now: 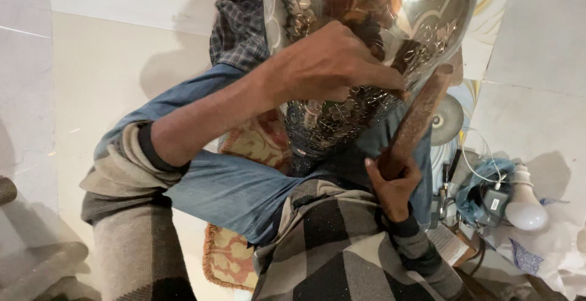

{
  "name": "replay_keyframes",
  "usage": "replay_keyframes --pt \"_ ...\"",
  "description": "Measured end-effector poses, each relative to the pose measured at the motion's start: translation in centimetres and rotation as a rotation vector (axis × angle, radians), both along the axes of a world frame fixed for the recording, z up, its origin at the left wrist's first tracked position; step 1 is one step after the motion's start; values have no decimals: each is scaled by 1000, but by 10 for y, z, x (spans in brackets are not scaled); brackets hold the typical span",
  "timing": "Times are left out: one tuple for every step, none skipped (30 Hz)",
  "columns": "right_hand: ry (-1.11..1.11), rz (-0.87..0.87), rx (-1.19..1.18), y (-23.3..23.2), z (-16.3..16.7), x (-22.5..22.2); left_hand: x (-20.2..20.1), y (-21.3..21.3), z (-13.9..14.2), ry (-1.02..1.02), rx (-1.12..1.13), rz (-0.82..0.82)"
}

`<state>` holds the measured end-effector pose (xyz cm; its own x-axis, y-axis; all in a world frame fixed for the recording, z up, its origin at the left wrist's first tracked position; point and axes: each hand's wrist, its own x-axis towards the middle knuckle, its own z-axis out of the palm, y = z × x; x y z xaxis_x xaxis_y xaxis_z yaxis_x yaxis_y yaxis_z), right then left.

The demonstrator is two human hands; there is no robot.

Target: The person sits on the floor with a large silver decorative vase held between their legs and hammers a small punch against the vase surface using a wooden mallet, embossing floral patterns into the metal. They repeatedly reposition the punch and rotate their grip to work different areas of the vase body.

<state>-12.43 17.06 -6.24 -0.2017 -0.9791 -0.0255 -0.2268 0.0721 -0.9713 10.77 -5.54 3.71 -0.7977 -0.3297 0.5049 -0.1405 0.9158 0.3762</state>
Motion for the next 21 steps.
replay_keyframes --pt "18 -15 0 -1 -1 0 -3 -3 2 -28 -33 -5" --pt "37 -30 0 -2 -1 1 -5 -4 4 -55 -66 -9" --pt "8 -22 -13 -4 -1 2 -7 -5 6 -104 -79 -26" --pt "-21 -13 -27 -5 0 2 -10 -7 9 -154 -92 -42" --pt "-51 0 -41 -6 1 2 -11 -8 11 -203 -106 -56" --pt "-27 -12 -60 -6 2 2 -12 -9 14 -201 -99 -81" --pt "-3 -21 -81 -6 2 2 -12 -10 16 -199 -94 -104" --pt "20 -31 -110 -5 2 2 -12 -12 19 -198 -96 -127" --pt "58 -65 -154 -4 1 2 -12 -13 20 -204 -87 -141" --pt "99 -102 -195 -3 0 1 -13 -14 22 -207 -74 -159" --pt "142 -137 -239 -2 -2 1 -14 -15 24 -209 -64 -176" --pt "43 -198 -164 -3 -5 0 -14 -17 25 -189 -61 -191" --pt "-56 -258 -86 -4 -8 0 -14 -18 26 -171 -55 -206" --pt "-156 -316 -6 -6 -11 -1 -14 -19 28 -153 -47 -219" --pt "93 -267 18 -11 -14 -2 -15 -20 29 -174 -52 -217" --pt "342 -215 42 -16 -16 -4 -16 -20 30 -194 -55 -216" --pt "591 -161 68 -20 -16 -5 -16 -20 31 -215 -59 -216" --pt "477 -205 -64 -24 -16 -7 -17 -20 32 -205 -47 -221" --pt "361 -246 -191 -28 -15 -9 -17 -19 32 -196 -33 -226" --pt "247 -288 -312 -30 -12 -10 -18 -17 33 -185 -13 -234" --pt "307 -208 -277 -30 -9 -14 -18 -17 33 -222 -40 -204"
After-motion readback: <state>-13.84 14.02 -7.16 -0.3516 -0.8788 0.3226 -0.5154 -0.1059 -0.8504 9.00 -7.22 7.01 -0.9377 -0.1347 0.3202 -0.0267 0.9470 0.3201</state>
